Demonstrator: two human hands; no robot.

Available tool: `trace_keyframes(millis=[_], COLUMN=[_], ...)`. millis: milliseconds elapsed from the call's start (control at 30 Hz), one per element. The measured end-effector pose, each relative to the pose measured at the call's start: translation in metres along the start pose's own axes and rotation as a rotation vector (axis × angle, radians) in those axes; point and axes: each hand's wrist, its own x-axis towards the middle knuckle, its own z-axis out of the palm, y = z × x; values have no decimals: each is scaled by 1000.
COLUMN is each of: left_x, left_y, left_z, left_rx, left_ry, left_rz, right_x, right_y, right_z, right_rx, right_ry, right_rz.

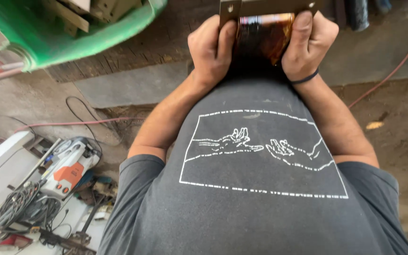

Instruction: Disassemble and inspect a transformer core and its components on a workbench

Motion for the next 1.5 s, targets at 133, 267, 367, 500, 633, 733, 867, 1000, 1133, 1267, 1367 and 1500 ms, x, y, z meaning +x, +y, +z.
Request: trace_keyframes(millis=[133, 267, 367, 500, 633, 733, 867, 1000, 1133, 1267, 1367, 1500], left_x=[-3, -1, 3, 1, 6, 10, 13, 9, 3, 0, 3, 10], left_y=[-6, -14, -1, 7, 31, 45, 50, 43, 26, 28, 26, 26], left_z=[6, 2, -2, -7, -11, -11, -17, -18, -7, -8, -13, -16], left_rx=[120, 195, 24, -141, -175, -19, 106, 80, 130, 120, 44, 64], left_ry=[56, 119, 77, 23, -54, -167, -293, -367, -229, -344, -418, -458], left_rz=[53, 96, 14, -49, -35, -14, -6, -9, -23, -37, -40, 25], right_x=[2, 10, 11, 2, -3, -1, 8, 14, 21, 7, 13, 11], right_y=[-6, -17, -23, 6, 33, 48, 59, 23, -31, -14, -21, -6], right_z=[-5, -1, 3, 3, 7, 8, 1, 6, 3, -7, -11, -17], right_rx=[-194, -282, -51, 81, 19, 108, 246, 380, 394, 368, 431, 481], right_ry=[-12, -69, -55, -35, 59, 25, -99, -130, -354, -509, -573, -557], right_rz=[-56, -213, -110, -85, 124, 318, 299, 491, 321, 263, 296, 327])
